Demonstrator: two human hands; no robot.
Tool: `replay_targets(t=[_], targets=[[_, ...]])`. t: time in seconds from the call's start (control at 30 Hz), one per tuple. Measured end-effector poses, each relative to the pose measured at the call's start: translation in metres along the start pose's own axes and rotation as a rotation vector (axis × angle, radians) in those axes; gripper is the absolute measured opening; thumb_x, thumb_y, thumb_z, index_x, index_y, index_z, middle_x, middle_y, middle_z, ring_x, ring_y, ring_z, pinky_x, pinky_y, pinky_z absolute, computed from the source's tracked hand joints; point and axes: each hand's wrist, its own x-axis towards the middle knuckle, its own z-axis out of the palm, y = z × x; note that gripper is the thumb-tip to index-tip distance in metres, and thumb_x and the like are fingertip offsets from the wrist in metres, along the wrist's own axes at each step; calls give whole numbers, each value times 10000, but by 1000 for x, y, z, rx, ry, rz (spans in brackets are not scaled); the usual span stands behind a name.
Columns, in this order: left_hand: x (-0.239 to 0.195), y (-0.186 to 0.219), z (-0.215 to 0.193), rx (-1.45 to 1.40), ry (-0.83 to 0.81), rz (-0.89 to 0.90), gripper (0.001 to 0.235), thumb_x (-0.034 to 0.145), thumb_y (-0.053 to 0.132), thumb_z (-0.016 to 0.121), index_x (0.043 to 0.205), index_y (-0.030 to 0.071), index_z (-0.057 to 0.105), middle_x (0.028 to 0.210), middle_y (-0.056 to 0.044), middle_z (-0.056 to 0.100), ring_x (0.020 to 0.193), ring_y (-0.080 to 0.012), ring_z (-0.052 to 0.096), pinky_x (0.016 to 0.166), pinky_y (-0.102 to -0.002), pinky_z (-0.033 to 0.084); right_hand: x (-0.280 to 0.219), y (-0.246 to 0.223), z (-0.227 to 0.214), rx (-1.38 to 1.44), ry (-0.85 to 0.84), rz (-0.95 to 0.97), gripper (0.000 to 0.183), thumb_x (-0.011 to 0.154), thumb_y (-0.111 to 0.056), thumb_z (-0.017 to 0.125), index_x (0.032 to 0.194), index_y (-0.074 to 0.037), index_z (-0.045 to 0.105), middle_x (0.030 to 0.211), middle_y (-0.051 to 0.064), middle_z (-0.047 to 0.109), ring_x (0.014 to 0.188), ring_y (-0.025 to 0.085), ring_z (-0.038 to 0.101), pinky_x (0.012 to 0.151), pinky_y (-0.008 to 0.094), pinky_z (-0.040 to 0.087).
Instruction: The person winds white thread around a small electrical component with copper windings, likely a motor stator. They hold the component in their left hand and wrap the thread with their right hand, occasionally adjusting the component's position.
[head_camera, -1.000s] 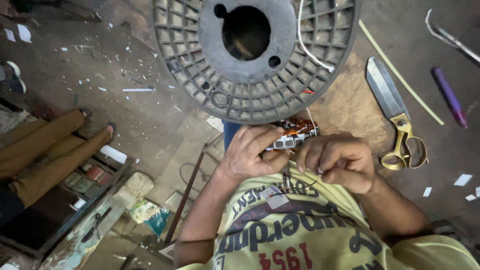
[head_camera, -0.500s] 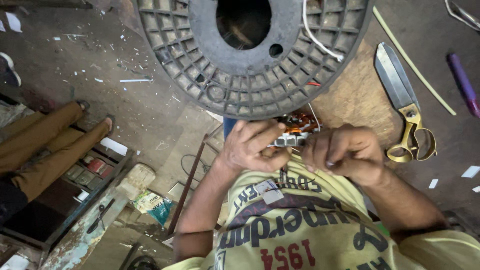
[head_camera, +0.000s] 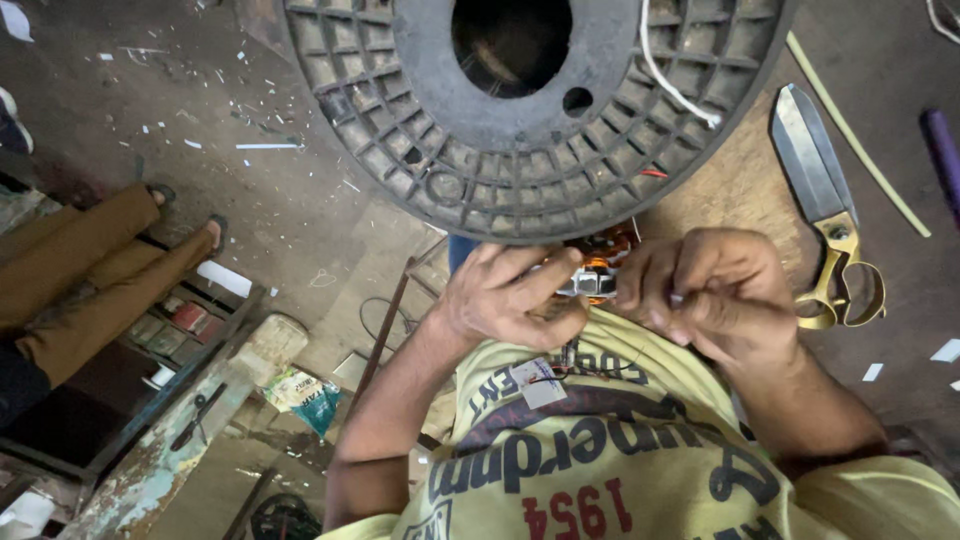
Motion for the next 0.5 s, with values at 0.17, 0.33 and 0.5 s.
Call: replay_targets(t=[0.17, 0.33, 0.5], targets=[[7, 1, -4, -21, -13, 33, 399, 875, 133, 805, 1184, 278, 599, 1343, -92, 575, 1184, -288, 599, 927, -428, 526, -9, 5, -10, 42, 33, 42, 226, 996, -176, 752, 913, -12, 621, 700, 135, 641, 594, 147, 593, 926, 406, 495], [25, 26, -11, -275, -15, -338, 325, 878, 166, 783, 1098, 147, 544, 1310, -114, 606, 1208, -296, 625, 1021, -451, 464, -14, 7, -5, -29, 40, -4, 255, 1017, -175, 729, 862, -30, 589, 737, 150, 625, 724, 222, 613, 802, 365, 521], [41, 46, -28, -412, 14, -694, 472, 797, 207, 721, 1213, 5, 630, 1243, -162, 642, 1176, -348, 591, 1085, -466, 402, -15, 14, -2, -119, -4, -125, 269, 1033, -164, 722, 870, -8, 574, 718, 160, 620, 813, 280, 626, 686, 339, 539]])
